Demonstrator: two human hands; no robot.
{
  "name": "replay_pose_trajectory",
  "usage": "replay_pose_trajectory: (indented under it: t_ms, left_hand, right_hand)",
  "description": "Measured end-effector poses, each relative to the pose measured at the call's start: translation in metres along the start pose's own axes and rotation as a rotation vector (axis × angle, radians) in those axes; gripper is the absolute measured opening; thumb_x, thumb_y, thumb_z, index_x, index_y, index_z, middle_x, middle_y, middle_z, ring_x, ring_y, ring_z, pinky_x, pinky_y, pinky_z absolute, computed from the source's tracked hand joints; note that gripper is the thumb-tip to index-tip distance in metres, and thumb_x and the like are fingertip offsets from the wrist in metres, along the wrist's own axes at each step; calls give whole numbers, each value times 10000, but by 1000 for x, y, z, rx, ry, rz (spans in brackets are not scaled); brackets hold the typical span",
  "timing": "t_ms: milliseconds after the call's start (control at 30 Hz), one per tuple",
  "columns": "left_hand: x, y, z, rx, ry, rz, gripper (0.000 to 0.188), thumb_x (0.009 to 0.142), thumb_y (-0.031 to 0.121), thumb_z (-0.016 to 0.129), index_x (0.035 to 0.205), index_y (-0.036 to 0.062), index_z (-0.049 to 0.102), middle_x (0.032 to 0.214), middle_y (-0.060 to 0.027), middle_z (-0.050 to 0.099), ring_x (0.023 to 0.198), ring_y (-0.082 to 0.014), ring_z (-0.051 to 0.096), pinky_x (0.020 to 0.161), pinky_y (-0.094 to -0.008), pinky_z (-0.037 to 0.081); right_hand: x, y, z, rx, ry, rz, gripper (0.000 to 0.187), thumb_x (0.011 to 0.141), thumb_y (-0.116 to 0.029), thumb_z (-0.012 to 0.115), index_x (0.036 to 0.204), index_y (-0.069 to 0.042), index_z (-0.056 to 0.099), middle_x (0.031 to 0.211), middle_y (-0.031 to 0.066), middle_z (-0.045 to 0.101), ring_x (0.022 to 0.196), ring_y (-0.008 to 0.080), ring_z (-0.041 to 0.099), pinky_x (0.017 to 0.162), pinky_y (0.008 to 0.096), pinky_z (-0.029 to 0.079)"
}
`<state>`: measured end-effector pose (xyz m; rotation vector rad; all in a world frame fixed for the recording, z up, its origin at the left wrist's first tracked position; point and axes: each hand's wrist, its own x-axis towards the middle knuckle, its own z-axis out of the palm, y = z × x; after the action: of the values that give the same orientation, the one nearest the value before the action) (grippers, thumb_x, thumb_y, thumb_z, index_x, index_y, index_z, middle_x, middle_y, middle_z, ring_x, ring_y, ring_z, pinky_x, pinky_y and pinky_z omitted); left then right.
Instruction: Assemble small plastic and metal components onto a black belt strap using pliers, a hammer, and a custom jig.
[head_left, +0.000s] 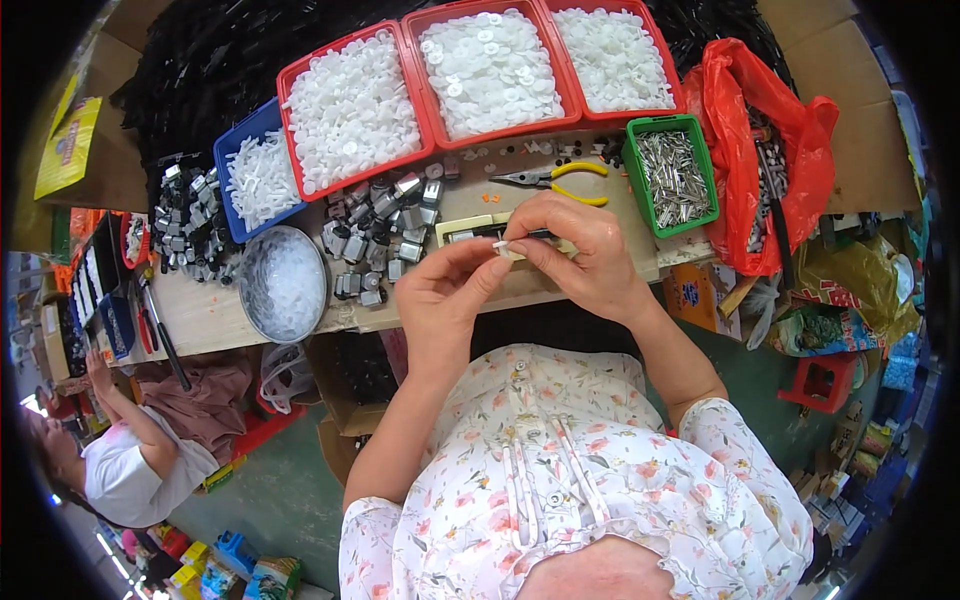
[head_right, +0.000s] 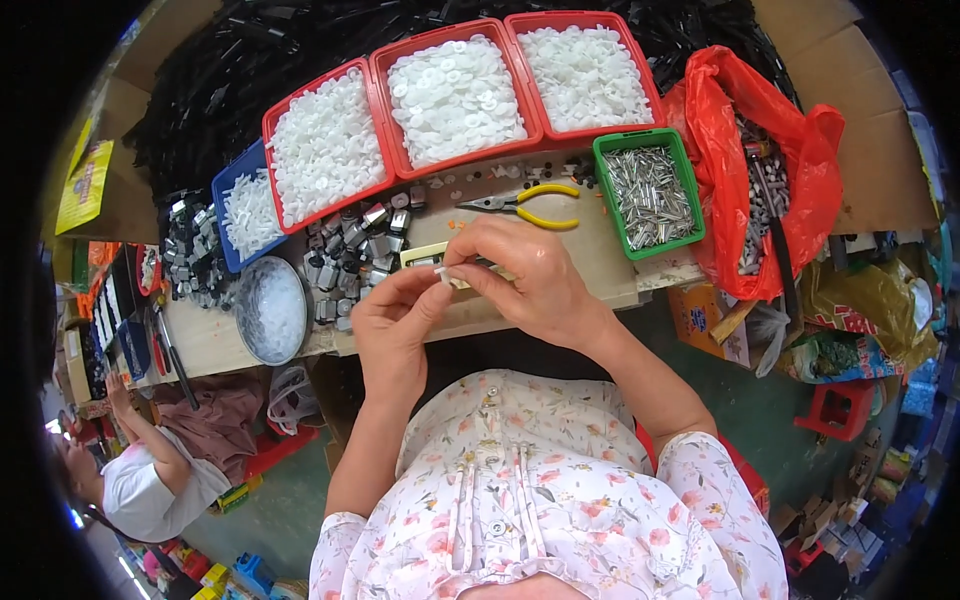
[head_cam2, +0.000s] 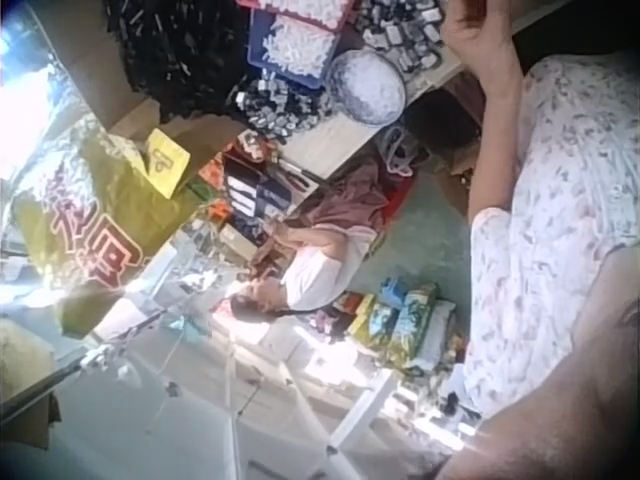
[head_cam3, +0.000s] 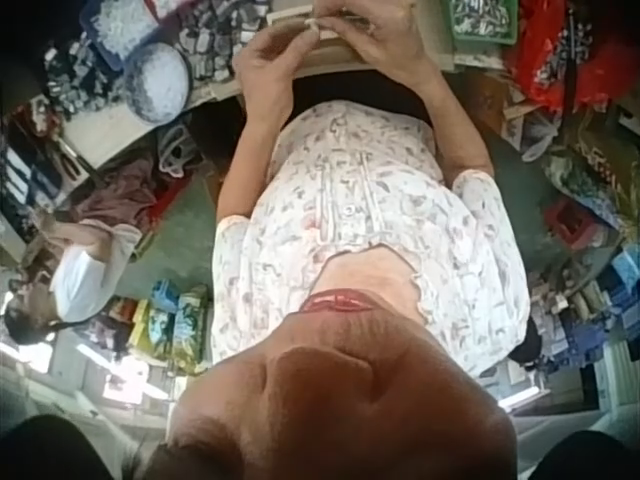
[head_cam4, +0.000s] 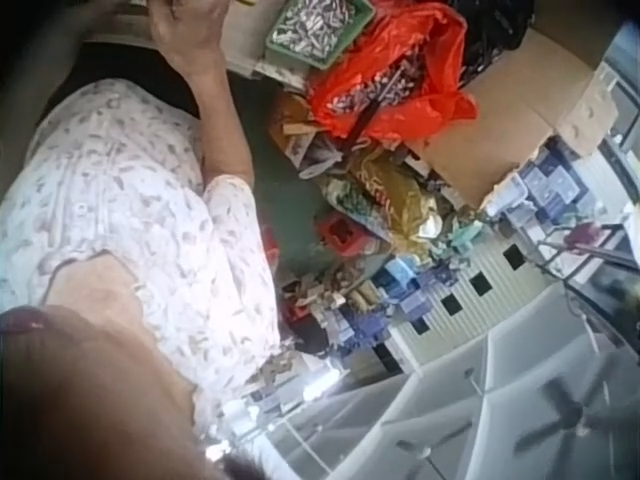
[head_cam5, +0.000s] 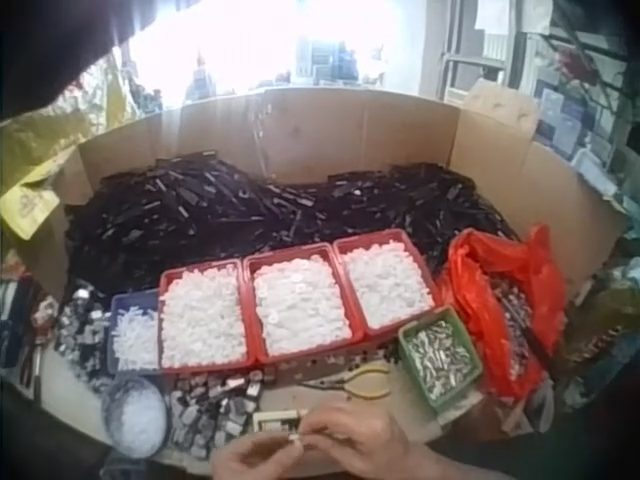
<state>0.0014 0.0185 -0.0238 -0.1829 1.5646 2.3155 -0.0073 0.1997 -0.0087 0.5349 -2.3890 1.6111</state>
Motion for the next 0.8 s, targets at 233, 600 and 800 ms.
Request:
replay_pose_trajectory:
  t_ms: [233, 600, 800]
  left_hand:
    - [-1, 0, -16, 430, -115, 372, 364, 807, 17, 794, 1157, 0, 694, 1092, -79, 664, 913, -116, 611, 774, -244, 488]
    - [10, -6, -39, 1039, -10, 904, 352, 731, 53, 803, 1066, 25, 703, 1046, -109, 634, 996, -312, 605, 818, -410, 502]
    - [13, -21, -41, 1171, -74, 948, 372, 730, 66, 797, 1089, 53, 701, 1124, -115, 609, 1078, -321, 578, 870, -425, 490]
  right_hand:
    - [-2, -1, 8, 71, -68, 14, 116, 821, 42, 695, 924, 29, 644, 897, 110, 663, 832, 236, 653, 734, 334, 512]
    - [1, 29, 23, -293, -63, -93, 138, 807, 9, 705, 933, -12, 651, 1048, 114, 635, 929, 279, 634, 797, 358, 503]
    - [2, 32, 23, -375, -93, -94, 140, 810, 8, 695, 940, -12, 645, 1058, 112, 631, 949, 278, 633, 807, 372, 502]
